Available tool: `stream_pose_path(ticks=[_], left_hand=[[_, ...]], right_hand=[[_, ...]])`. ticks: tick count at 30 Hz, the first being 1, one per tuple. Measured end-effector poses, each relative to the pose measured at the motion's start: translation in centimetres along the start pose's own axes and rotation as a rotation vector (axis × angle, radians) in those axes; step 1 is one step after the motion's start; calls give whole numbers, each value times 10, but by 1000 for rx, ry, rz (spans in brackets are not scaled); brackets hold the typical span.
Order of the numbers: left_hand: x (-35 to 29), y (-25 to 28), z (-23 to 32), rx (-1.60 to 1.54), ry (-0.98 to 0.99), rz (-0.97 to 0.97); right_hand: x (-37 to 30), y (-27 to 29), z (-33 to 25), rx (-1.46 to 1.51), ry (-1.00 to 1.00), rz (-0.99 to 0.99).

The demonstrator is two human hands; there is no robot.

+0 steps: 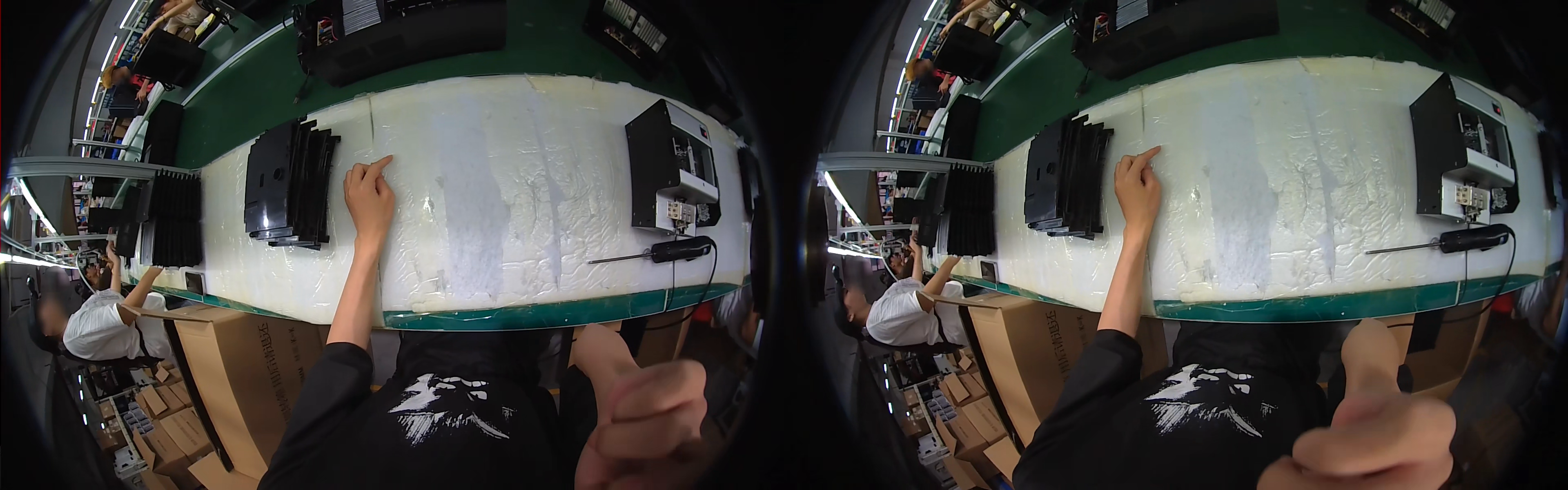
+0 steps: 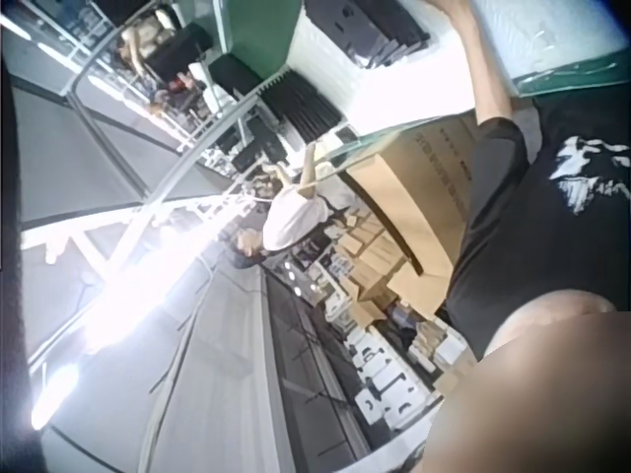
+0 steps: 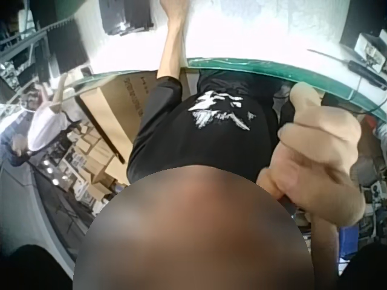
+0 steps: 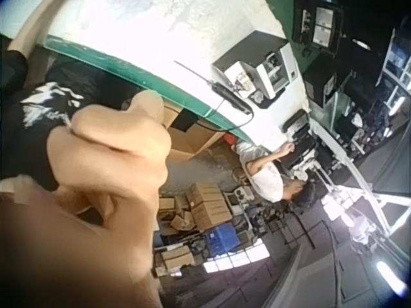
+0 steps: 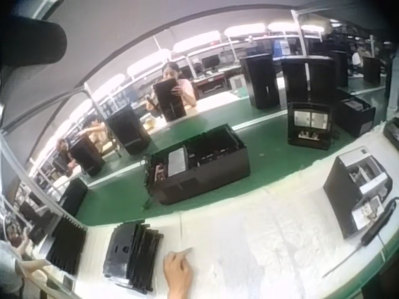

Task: Assembling electronic components into a housing using an electric screwdriver and connecting internal wiring.

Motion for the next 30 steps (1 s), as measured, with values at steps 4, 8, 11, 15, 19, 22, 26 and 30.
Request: stream_pose_path(ticks=[4, 8, 11, 15, 19, 22, 26, 30], left_hand=[[0, -10, 10, -52, -4, -3], [3, 12, -6, 28, 10, 38], [0, -5, 7, -26, -1, 9], [-4, -11, 12, -77, -5, -9], [-1, 5, -5, -10, 13, 19], [1, 7, 7, -38, -37, 45], [5, -3, 7, -16, -8, 22], [4, -3, 5, -54, 21, 11]], right_hand=[[5, 0, 5, -78, -149, -117], [-8, 6, 20, 142, -135, -169], [-16, 11, 12, 210, -199, -185], [-26, 0, 24, 297, -239, -228], [-61, -10, 70, -166, 614, 835], [-85, -6, 151, -427, 39, 779], [-99, -14, 284, -380, -542, 637], [-103, -34, 329, -213, -575, 666]])
Point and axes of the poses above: each hand's wrist, its own x-axis towards the middle knuckle, its own y-axis out of the back of the hand, z = x × y, the point moved 5 cm from there along x, towards the middle knuckle, and after that the axes turned 13 degrees about y, right-handed, at the moved point
